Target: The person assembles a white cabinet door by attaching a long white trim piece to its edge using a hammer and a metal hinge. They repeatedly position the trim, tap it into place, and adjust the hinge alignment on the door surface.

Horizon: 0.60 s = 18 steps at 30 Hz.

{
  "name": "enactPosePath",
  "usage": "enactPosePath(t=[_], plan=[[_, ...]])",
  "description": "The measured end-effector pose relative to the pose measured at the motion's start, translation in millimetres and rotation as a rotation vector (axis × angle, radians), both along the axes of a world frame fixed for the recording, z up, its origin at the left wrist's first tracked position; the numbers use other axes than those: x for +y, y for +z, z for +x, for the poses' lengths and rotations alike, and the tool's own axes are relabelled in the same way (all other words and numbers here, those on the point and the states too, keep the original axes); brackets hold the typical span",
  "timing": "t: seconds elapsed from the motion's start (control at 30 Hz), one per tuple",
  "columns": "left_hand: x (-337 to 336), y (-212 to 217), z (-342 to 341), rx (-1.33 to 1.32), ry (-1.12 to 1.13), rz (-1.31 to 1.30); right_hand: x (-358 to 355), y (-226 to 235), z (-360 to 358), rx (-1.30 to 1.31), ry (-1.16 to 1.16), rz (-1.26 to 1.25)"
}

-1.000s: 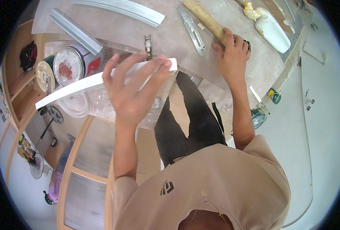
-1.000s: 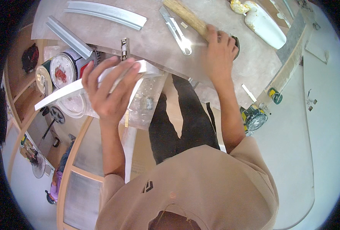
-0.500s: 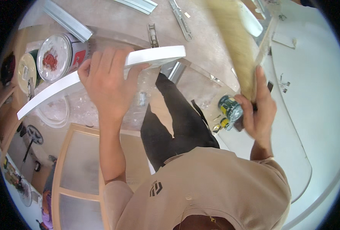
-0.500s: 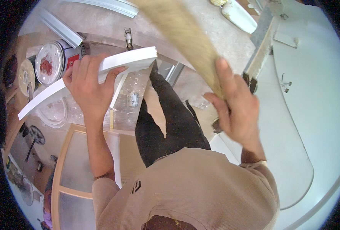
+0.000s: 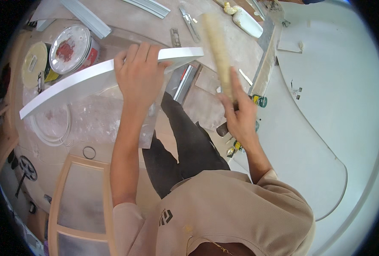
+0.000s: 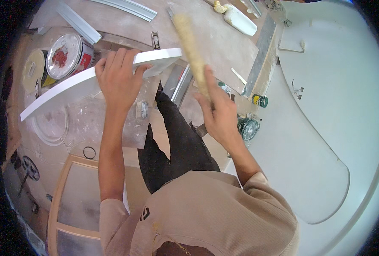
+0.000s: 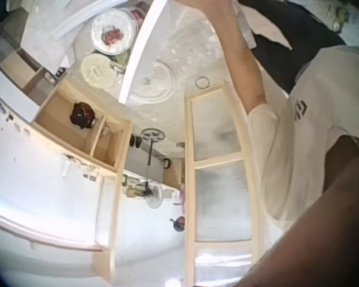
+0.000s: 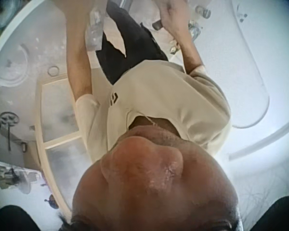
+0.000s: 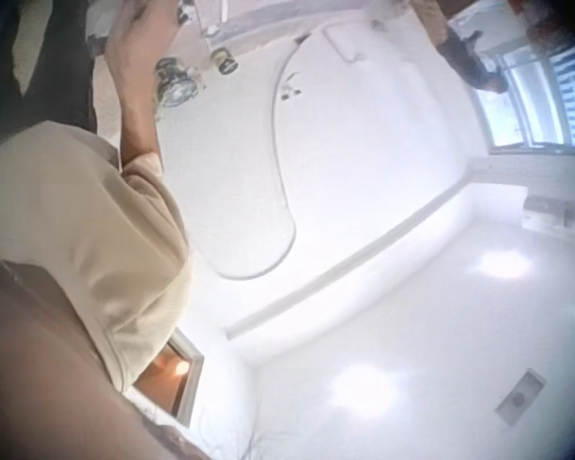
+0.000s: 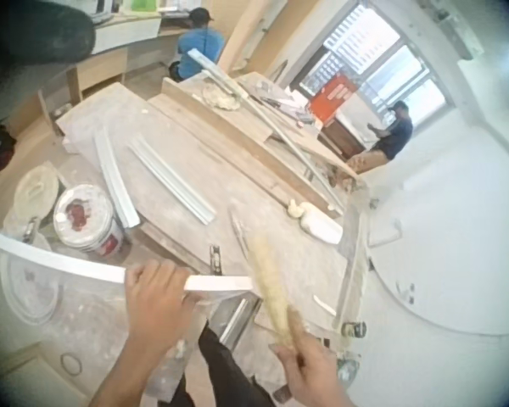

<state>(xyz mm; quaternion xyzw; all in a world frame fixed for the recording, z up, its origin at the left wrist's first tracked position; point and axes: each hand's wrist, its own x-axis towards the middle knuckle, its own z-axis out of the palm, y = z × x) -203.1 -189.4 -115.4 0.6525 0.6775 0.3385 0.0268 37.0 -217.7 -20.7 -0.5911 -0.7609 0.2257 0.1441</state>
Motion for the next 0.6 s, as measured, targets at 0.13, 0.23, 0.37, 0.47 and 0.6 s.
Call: enactPosePath(t=[0.13,0.23,0.37,0.47,0.6], plan=[[-2.2,-1.8,1.1,-0.009,-0.005,0.075,-7.7,-2.1,-5.4,-0.158,0.062,-0.097],[-1.8,-5.1,-0.7,0.028,-0.001,0.092,-14.0,-7.2,-1.5,-0.021,0.046,-0.04],[2.7,0.7,0.9,0.074,-0.02,0.028,-19.1,-8.9,3.7,0.017,-0.052,-0.045],[-1.2,2.6,3.3,0.088,-0.013,-0.027,-9.2,-6.7,23.0,0.027,-0.043,-0.061],[-6.0,18.8,-0.3,0.113,-0.038,-0.155,20.1,-19.7,54.3,0.108,-0.191,-0.067]])
